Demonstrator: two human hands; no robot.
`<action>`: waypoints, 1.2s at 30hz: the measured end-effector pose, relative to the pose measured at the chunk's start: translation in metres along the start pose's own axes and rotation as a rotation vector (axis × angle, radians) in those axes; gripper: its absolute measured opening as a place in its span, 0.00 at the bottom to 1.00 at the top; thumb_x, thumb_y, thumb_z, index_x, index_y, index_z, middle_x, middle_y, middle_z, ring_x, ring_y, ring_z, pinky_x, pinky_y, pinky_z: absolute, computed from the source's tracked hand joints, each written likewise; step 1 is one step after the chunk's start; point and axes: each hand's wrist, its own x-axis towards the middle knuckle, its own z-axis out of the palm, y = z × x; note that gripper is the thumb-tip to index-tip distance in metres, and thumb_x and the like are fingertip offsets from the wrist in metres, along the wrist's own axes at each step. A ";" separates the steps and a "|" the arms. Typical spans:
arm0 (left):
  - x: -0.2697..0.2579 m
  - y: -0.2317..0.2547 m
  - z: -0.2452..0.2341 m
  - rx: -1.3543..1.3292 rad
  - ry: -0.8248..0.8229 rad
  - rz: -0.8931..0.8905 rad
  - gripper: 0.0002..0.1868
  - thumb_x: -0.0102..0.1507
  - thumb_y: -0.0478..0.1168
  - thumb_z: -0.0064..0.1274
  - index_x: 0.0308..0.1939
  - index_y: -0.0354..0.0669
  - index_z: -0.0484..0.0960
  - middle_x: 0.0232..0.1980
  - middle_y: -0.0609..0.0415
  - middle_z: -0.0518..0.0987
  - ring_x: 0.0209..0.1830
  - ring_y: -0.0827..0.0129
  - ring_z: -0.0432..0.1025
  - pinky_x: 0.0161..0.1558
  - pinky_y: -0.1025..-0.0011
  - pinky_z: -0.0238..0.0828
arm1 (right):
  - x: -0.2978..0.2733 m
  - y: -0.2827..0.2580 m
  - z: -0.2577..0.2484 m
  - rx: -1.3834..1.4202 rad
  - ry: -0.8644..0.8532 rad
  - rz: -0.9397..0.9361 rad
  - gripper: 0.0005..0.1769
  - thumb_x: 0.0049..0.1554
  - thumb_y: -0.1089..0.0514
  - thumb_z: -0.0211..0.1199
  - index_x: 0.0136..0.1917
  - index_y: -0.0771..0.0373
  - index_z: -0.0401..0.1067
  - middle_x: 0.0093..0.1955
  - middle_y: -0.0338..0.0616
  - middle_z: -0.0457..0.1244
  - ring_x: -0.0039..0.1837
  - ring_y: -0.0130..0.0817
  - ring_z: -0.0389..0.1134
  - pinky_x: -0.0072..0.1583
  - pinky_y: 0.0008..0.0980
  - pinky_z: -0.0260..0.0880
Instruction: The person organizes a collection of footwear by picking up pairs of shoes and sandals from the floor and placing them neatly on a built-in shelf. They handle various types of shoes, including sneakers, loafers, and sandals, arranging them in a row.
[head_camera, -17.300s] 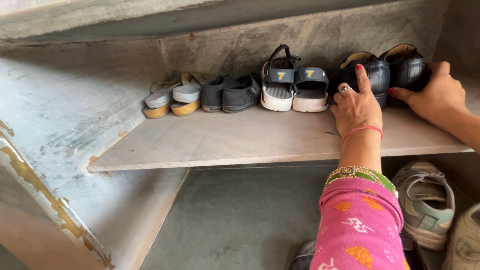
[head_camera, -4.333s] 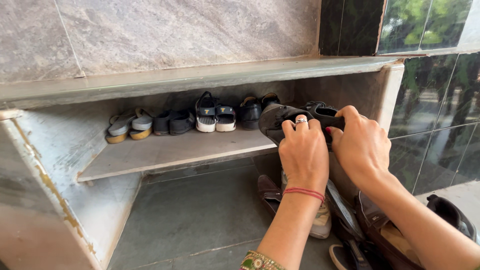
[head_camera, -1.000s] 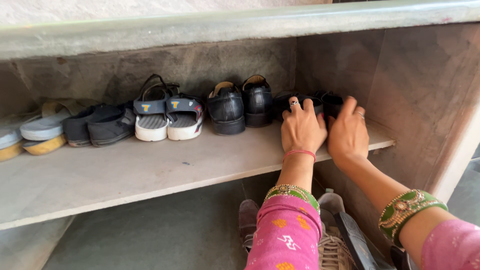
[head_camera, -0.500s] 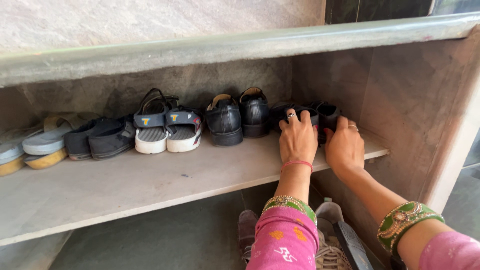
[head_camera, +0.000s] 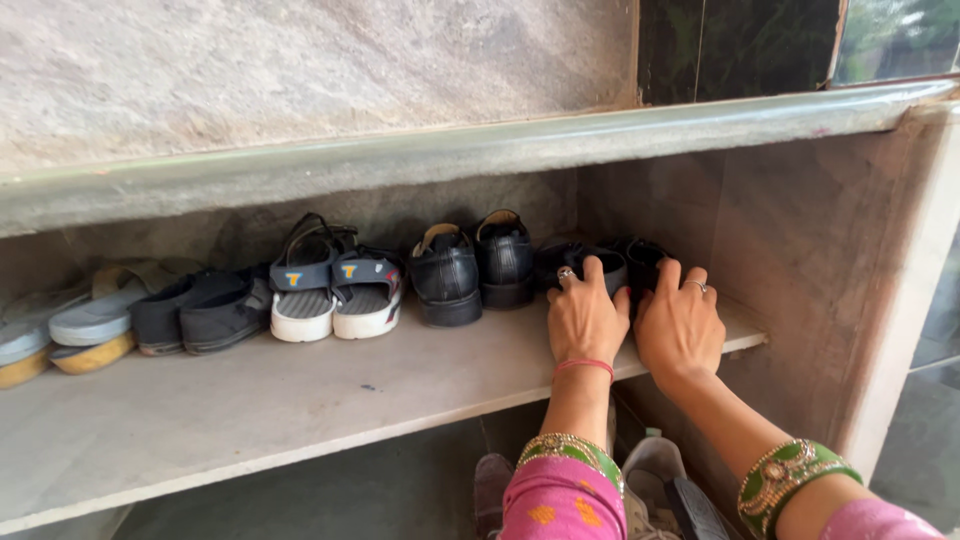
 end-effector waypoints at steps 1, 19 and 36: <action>0.000 0.000 0.000 0.000 0.001 0.023 0.25 0.63 0.51 0.59 0.53 0.39 0.71 0.56 0.32 0.72 0.46 0.41 0.75 0.41 0.56 0.79 | -0.001 -0.001 -0.002 0.001 0.012 0.001 0.19 0.60 0.54 0.60 0.62 0.63 0.64 0.59 0.57 0.61 0.63 0.56 0.64 0.52 0.52 0.73; 0.009 -0.001 0.005 0.016 0.000 -0.112 0.30 0.62 0.53 0.62 0.55 0.39 0.65 0.62 0.37 0.69 0.48 0.44 0.76 0.41 0.61 0.81 | 0.005 0.012 0.016 0.077 -0.022 -0.092 0.14 0.62 0.59 0.56 0.59 0.65 0.61 0.57 0.58 0.63 0.58 0.57 0.69 0.53 0.53 0.72; 0.006 -0.008 -0.006 -0.250 0.021 -0.155 0.37 0.57 0.49 0.65 0.61 0.32 0.67 0.60 0.32 0.70 0.58 0.41 0.70 0.59 0.55 0.71 | 0.005 0.009 0.020 0.007 -0.007 -0.133 0.27 0.57 0.66 0.55 0.69 0.71 0.59 0.74 0.58 0.55 0.74 0.53 0.57 0.62 0.43 0.71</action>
